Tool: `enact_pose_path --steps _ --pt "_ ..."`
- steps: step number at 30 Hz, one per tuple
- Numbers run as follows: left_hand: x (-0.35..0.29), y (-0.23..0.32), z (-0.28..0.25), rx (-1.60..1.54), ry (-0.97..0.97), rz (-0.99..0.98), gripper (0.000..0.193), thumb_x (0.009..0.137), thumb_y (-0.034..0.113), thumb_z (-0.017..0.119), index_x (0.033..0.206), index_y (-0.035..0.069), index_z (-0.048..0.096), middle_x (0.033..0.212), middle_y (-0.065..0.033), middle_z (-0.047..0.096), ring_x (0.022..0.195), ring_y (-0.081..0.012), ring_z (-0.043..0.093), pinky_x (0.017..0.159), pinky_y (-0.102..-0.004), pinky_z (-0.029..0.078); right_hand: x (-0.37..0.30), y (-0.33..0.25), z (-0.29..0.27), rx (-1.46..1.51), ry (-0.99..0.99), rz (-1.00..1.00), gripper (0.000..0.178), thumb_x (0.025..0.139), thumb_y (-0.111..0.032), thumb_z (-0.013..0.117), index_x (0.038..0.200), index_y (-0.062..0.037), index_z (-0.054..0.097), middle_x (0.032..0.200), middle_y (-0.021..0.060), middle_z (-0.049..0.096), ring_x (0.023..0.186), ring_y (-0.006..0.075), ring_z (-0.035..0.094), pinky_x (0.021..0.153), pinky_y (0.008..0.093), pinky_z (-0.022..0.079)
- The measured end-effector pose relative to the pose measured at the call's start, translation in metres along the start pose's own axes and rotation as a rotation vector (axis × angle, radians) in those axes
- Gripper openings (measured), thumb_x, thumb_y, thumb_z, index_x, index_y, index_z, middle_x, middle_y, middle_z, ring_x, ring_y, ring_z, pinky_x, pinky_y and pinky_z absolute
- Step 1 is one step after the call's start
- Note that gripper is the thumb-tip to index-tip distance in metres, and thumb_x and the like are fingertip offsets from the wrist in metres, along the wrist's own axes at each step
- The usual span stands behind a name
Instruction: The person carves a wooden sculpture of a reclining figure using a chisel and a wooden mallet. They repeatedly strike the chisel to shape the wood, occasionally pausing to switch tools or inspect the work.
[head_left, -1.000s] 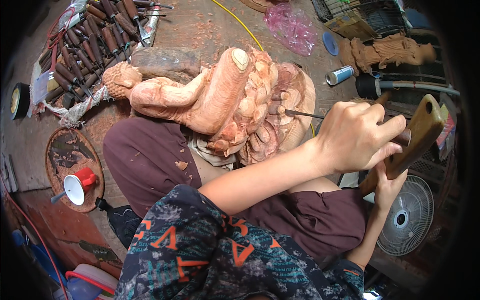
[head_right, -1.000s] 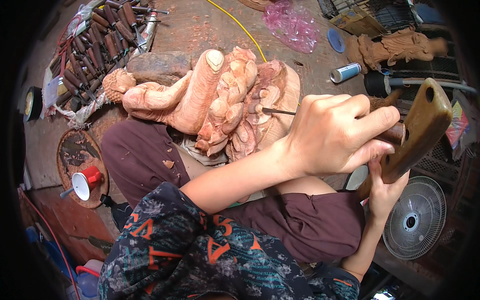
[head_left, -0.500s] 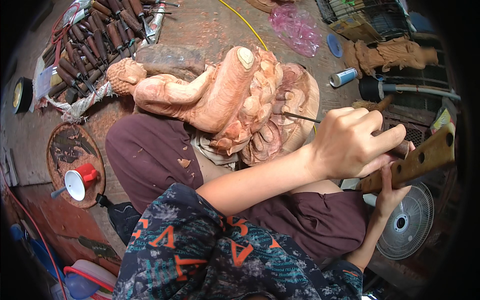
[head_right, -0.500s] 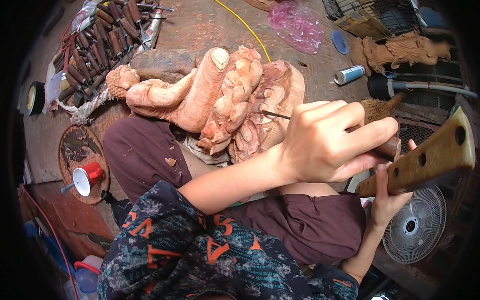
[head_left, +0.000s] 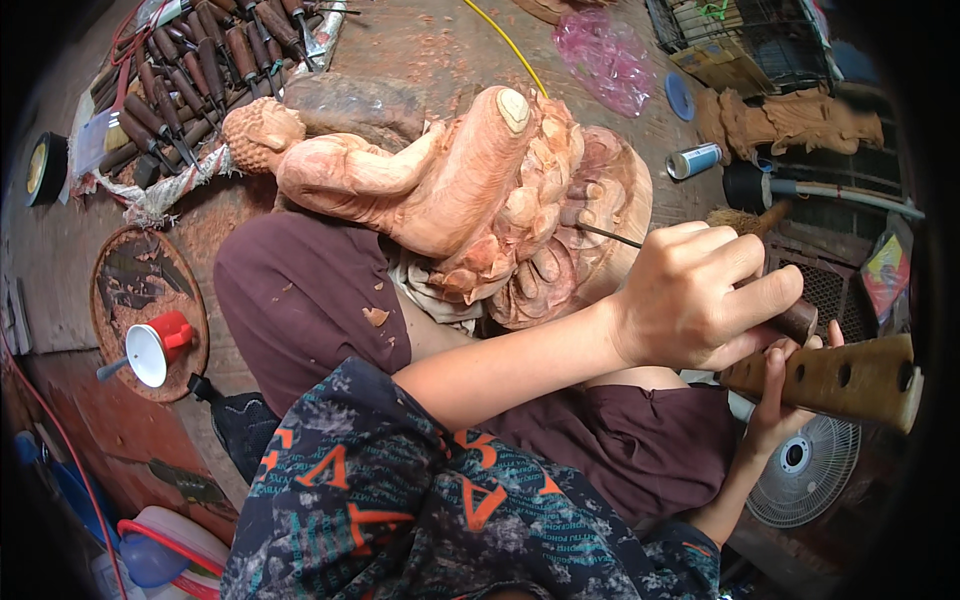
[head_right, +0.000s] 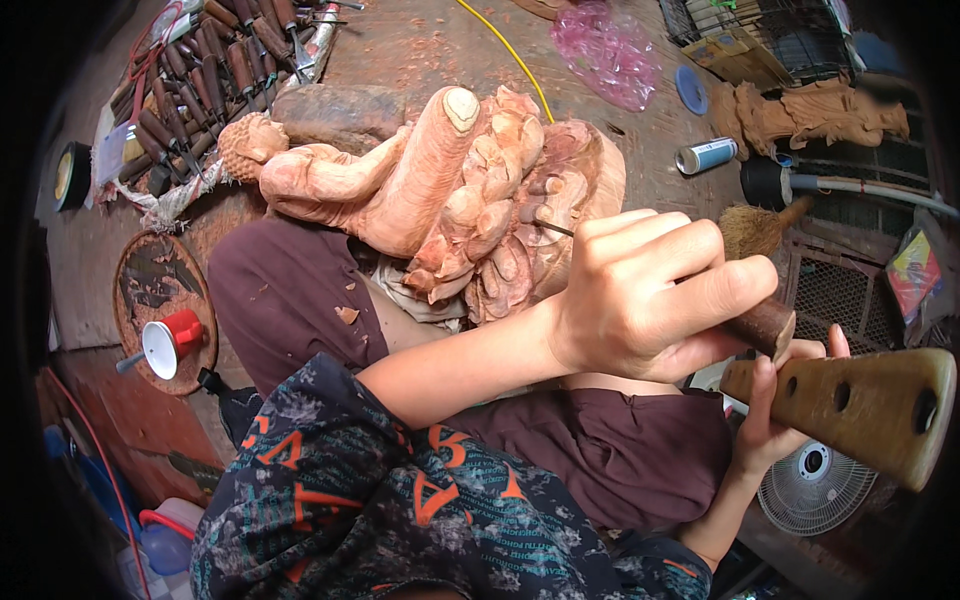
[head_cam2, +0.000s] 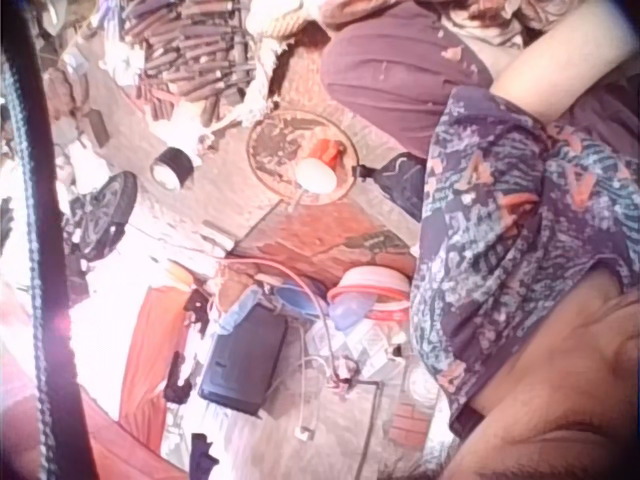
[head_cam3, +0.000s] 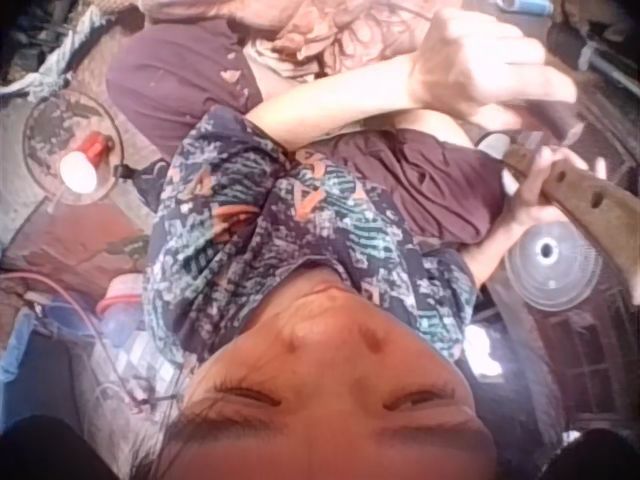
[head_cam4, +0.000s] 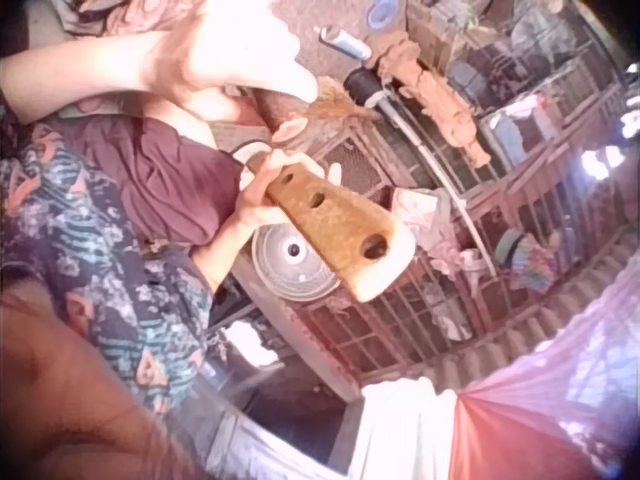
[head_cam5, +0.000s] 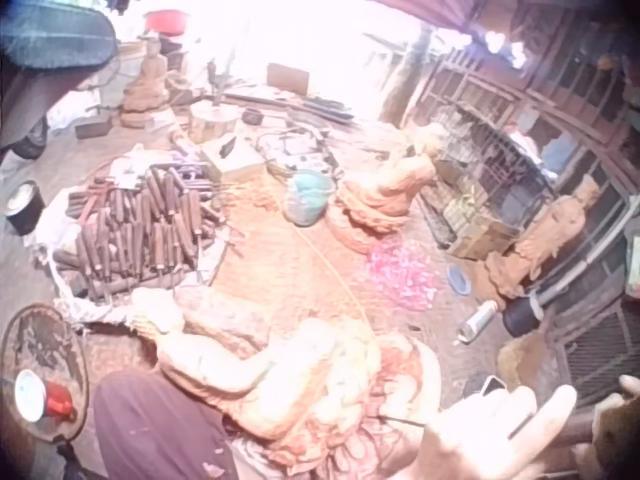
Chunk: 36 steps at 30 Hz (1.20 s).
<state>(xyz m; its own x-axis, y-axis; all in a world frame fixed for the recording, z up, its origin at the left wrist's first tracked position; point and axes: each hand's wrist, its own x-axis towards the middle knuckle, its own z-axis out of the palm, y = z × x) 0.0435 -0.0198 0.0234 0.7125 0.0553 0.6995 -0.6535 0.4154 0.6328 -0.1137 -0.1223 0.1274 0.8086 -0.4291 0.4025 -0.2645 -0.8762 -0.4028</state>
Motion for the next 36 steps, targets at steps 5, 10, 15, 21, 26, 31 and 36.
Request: enact_pose_path --steps 5,10,15,21,26,31,36 --pt "-0.003 0.001 -0.007 -0.079 0.026 0.023 0.04 0.054 0.03 0.075 0.087 0.011 0.065 0.06 -0.0008 0.044 0.049 -0.0192 0.051 0.044 -0.031 0.038 -0.004 0.0 -0.003 -0.128 0.015 -0.148 0.066 0.087 -0.004 0.061 0.141 0.0097 0.027 0.095 0.0101 0.056 0.087 0.0153 0.054 0.083 0.0301 0.044" --pt "-0.008 0.001 -0.013 -0.119 -0.013 0.011 0.037 0.054 0.029 0.074 0.084 0.012 0.062 0.063 -0.0012 0.046 0.054 -0.0198 0.054 0.047 -0.0329 0.04 -0.013 -0.003 -0.008 -0.606 -0.03 -0.346 0.049 0.09 0.0 0.056 0.134 0.0093 0.036 0.096 0.0127 0.056 0.082 0.0197 0.056 0.087 0.034 0.046" --pt "-0.008 -0.002 -0.013 -0.151 0.013 0.021 0.037 0.052 0.025 0.076 0.084 0.01 0.065 0.061 -0.0012 0.043 0.049 -0.0199 0.049 0.044 -0.0336 0.037 -0.015 -0.019 -0.001 -0.629 0.021 -0.353 0.032 0.092 -0.004 0.053 0.122 0.005 0.05 0.095 0.0158 0.059 0.089 0.0328 0.059 0.091 0.041 0.045" --pt "-0.014 -0.001 -0.026 -0.182 -0.003 0.041 0.036 0.053 0.028 0.076 0.082 0.01 0.064 0.059 0.0003 0.042 0.048 -0.0184 0.047 0.044 -0.0319 0.034 -0.018 -0.009 -0.012 -0.433 0.027 -0.316 0.032 0.09 -0.004 0.06 0.119 0.0046 0.05 0.093 0.013 0.06 0.091 0.0272 0.059 0.09 0.0405 0.046" --pt "-0.017 -0.003 -0.034 -0.194 -0.025 0.096 0.038 0.058 0.037 0.073 0.084 0.011 0.065 0.061 0.0003 0.042 0.048 -0.0169 0.047 0.044 -0.0303 0.034 -0.03 0.007 -0.01 -0.332 -0.004 -0.199 0.059 0.092 -0.036 0.055 0.128 0.0076 0.041 0.091 0.0079 0.056 0.083 0.0179 0.053 0.084 0.0338 0.042" --pt "-0.014 0.005 -0.03 -0.228 -0.095 0.104 0.039 0.062 0.04 0.071 0.087 0.011 0.066 0.065 0.0001 0.045 0.051 -0.0176 0.05 0.045 -0.0302 0.037 -0.019 -0.013 -0.001 -0.196 0.042 -0.229 0.057 0.092 -0.024 0.056 0.132 0.0101 0.033 0.088 0.0099 0.055 0.081 0.0168 0.053 0.088 0.0362 0.043" --pt "-0.016 0.003 -0.029 -0.231 -0.085 0.083 0.038 0.06 0.037 0.072 0.087 0.011 0.066 0.064 -0.0001 0.046 0.053 -0.0184 0.053 0.046 -0.0317 0.039 -0.014 -0.023 0.0 -0.151 0.019 -0.27 0.058 0.089 0.008 0.055 0.139 0.0039 0.027 0.087 0.0102 0.054 0.078 0.0179 0.053 0.077 0.0344 0.046"
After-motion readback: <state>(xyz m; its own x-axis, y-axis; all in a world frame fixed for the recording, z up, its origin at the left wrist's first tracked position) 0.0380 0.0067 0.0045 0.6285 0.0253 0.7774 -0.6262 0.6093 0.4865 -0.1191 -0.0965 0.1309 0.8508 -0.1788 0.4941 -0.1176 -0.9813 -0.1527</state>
